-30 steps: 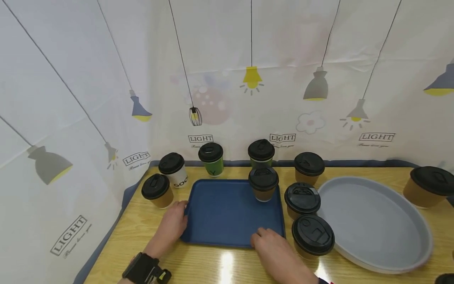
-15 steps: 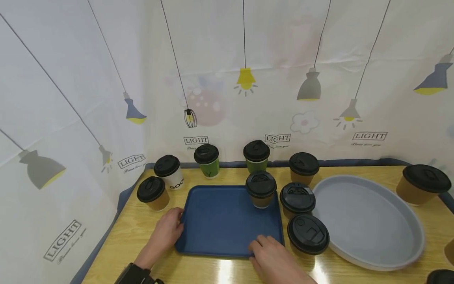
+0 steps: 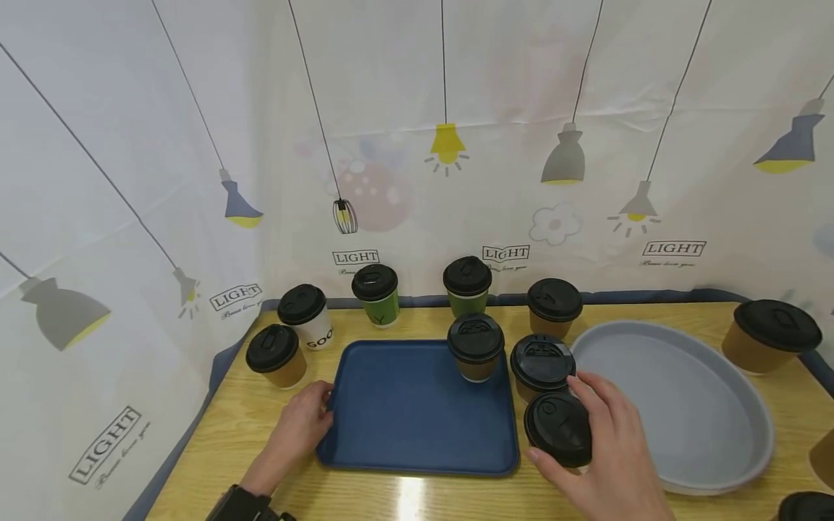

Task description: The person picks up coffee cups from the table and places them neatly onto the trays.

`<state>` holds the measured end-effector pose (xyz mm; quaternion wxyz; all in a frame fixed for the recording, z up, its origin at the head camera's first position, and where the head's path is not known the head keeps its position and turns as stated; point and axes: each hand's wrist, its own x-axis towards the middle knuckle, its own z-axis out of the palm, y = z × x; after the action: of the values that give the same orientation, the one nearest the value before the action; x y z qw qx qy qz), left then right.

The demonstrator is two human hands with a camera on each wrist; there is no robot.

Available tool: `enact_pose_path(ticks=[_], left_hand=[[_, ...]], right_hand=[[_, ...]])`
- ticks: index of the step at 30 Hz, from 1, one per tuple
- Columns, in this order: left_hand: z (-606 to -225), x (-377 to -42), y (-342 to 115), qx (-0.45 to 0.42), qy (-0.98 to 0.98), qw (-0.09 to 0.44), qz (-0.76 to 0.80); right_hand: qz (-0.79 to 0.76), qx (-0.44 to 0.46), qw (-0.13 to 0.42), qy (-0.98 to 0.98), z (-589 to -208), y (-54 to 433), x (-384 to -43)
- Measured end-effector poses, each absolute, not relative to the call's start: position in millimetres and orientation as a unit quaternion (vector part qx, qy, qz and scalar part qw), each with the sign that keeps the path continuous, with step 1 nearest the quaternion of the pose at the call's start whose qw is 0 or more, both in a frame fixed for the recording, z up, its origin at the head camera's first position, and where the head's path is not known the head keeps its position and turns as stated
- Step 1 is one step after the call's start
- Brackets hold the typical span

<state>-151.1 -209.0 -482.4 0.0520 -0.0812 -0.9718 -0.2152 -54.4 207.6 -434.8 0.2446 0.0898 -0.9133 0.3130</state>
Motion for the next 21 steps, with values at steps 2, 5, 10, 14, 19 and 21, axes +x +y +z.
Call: enact_pose_path(ticks=[2,5,10,14,19,21], left_hand=[[-482.4,-150.8,-209.2,-0.080,-0.972,0.051,-0.213],[-482.2,-150.3,-209.1,-0.080,-0.973,0.053,-0.212],[-481.9,-150.3,-208.6,-0.085,-0.972,0.063,-0.209],[-481.9,-150.0,-208.4,-0.084,-0.972,0.063,-0.208],[-482.0,-149.6,-208.7,-0.081,-0.973,0.056,-0.207],[-482.0,-149.7,-209.2,-0.082,-0.974,0.055,-0.206]], right_hand=[[0.302,0.074,0.210,-0.927,-443.1,213.6,-57.7],[0.290,0.054,0.152,-0.943,-453.5,220.1,-62.2],[0.279,0.035,0.075,-0.957,-461.6,225.1,-67.0],[0.283,0.036,0.054,-0.957,-464.3,224.6,-68.4],[0.292,0.038,0.055,-0.954,-466.2,221.9,-67.4],[0.294,0.040,0.060,-0.953,-466.6,221.1,-67.1]])
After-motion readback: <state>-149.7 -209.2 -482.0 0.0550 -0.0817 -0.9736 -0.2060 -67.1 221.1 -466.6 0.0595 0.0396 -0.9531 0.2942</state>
